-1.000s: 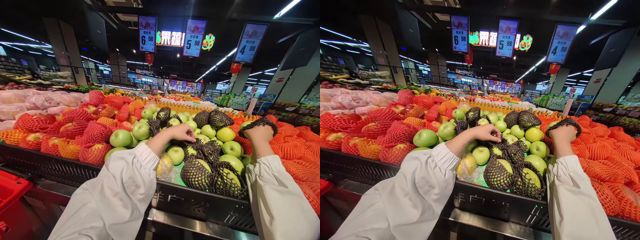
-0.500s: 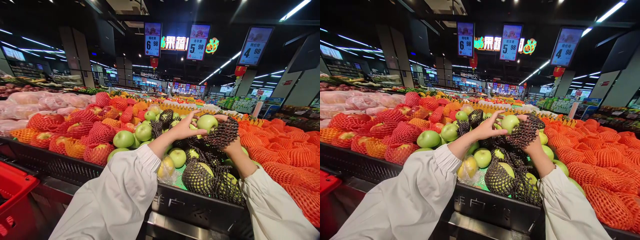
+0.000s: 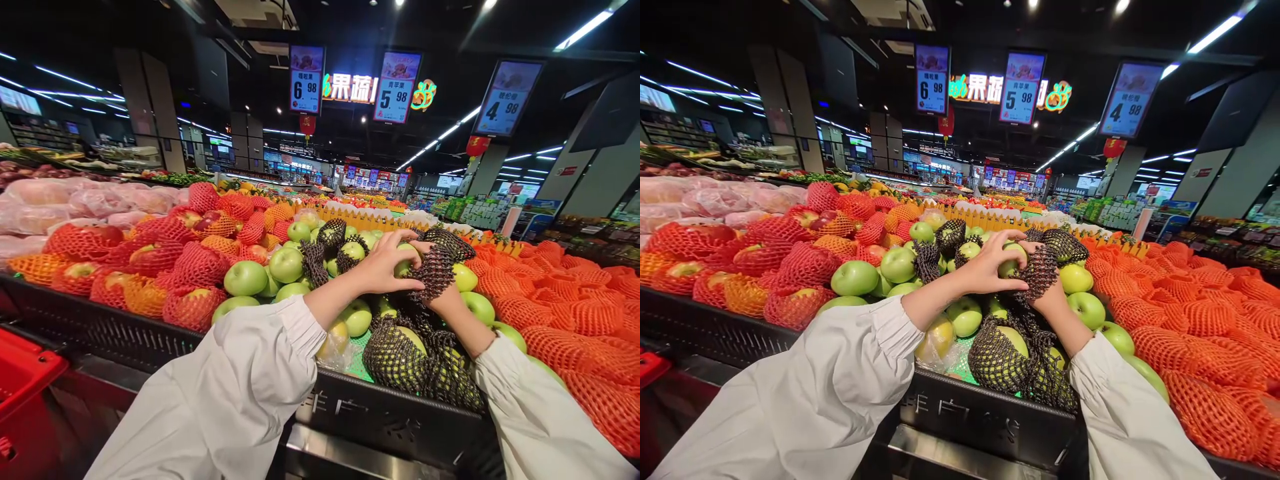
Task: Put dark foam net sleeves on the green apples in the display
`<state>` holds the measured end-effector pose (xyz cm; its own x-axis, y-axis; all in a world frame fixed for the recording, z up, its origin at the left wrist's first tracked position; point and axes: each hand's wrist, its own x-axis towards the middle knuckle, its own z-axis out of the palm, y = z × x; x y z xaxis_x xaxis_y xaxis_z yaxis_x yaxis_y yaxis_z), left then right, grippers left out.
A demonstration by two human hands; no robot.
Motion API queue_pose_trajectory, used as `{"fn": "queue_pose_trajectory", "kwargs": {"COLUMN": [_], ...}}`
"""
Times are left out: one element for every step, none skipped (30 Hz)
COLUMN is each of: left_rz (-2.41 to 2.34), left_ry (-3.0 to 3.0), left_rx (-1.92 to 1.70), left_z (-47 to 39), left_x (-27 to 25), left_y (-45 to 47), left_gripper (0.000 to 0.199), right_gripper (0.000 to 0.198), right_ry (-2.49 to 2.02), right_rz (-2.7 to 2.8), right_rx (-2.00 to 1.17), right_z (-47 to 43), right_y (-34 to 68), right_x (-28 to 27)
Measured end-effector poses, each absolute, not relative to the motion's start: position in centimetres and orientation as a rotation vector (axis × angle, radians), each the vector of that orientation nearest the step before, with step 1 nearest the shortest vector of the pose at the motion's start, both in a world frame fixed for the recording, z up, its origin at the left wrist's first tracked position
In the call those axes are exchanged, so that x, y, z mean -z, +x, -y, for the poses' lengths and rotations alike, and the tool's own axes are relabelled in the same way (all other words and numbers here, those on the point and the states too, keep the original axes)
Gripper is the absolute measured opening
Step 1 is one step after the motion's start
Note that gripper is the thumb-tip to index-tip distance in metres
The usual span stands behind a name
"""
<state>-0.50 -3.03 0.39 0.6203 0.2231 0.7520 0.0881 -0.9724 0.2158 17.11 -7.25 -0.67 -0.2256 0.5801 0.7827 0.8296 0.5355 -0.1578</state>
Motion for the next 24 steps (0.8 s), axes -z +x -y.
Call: {"fn": "queue_pose_trajectory", "kwargs": {"left_rz": [-0.271,-0.281,-0.290,-0.301,-0.313,-0.332,-0.358,-0.391,-0.428,-0.461,-0.485,-0.500,-0.512,-0.525,-0.541,-0.560,-0.578,-0.589,-0.598,-0.603,-0.602,-0.597,-0.589,-0.577], "left_ry": [2.673,2.636,2.573,2.491,2.397,2.298,2.199,2.106,2.017,1.936,1.862,1.795,1.728,1.661,1.595,1.534,1.481,1.438,1.404,1.378,1.363,1.361,1.368,1.376], "left_rx": [-1.270,-1.269,-1.276,-1.288,-1.297,-1.301,-1.300,-1.296,-1.293,-1.293,-1.296,-1.298,-1.292,-1.277,-1.256,-1.228,-1.197,-1.167,-1.143,-1.121,-1.103,-1.090,-1.079,-1.063], "left_z": [3.1,3.1,3.1,3.0,2.9,2.7,2.5,2.3,2.0,1.8,1.6,1.5,1.5,1.5,1.6,1.7,1.8,1.9,2.0,2.0,2.0,2.0,1.9,1.9], "left_x": [-0.4,-0.5,-0.7,-0.8,-1.0,-1.1,-1.2,-1.3,-1.4,-1.4,-1.4,-1.4,-1.4,-1.3,-1.3,-1.4,-1.4,-1.5,-1.5,-1.6,-1.6,-1.6,-1.6,-1.6], "left_y": [-0.5,-0.5,-0.5,-0.6,-0.6,-0.6,-0.5,-0.5,-0.4,-0.2,-0.1,0.0,0.1,0.1,0.1,0.1,0.1,0.1,0.1,0.1,0.1,0.1,0.1,0.1], "left_gripper": [0.028,0.025,0.023,0.023,0.022,0.022,0.021,0.021,0.019,0.017,0.013,0.009,0.007,0.010,0.014,0.018,0.020,0.020,0.018,0.016,0.013,0.011,0.010,0.013], "right_gripper": [0.036,0.036,0.035,0.034,0.033,0.031,0.031,0.031,0.032,0.032,0.033,0.034,0.033,0.033,0.033,0.034,0.036,0.038,0.040,0.042,0.045,0.048,0.052,0.057], "right_ry": [-1.121,-1.090,-1.063,-1.046,-1.040,-1.050,-1.077,-1.112,-1.150,-1.180,-1.195,-1.197,-1.190,-1.184,-1.182,-1.182,-1.185,-1.186,-1.183,-1.178,-1.167,-1.151,-1.133,-1.115], "right_rz": [1.967,1.998,2.013,2.010,1.996,1.971,1.936,1.892,1.847,1.806,1.774,1.756,1.748,1.744,1.740,1.738,1.736,1.738,1.741,1.743,1.741,1.736,1.727,1.713], "right_rx": [0.384,0.401,0.422,0.444,0.466,0.487,0.508,0.529,0.549,0.566,0.577,0.578,0.572,0.562,0.547,0.520,0.482,0.439,0.398,0.371,0.365,0.379,0.407,0.436], "right_z": [7.1,6.9,6.8,6.7,6.6,6.5,6.5,6.5,6.6,6.7,6.8,6.9,7.0,7.1,7.2,7.2,7.3,7.3,7.3,7.3,7.3,7.2,7.2,7.2], "right_y": [17.2,17.3,17.4,17.5,17.5,17.6,17.6,17.6,17.6,17.6,17.6,17.5,17.5,17.4,17.4,17.4,17.3,17.3,17.3,17.2,17.2,17.2,17.2,17.3], "right_x": [0.7,0.8,0.9,1.1,1.2,1.3,1.4,1.4,1.5,1.5,1.5,1.5,1.4,1.4,1.4,1.3,1.3,1.3,1.3,1.4,1.4,1.4,1.4,1.5]}}
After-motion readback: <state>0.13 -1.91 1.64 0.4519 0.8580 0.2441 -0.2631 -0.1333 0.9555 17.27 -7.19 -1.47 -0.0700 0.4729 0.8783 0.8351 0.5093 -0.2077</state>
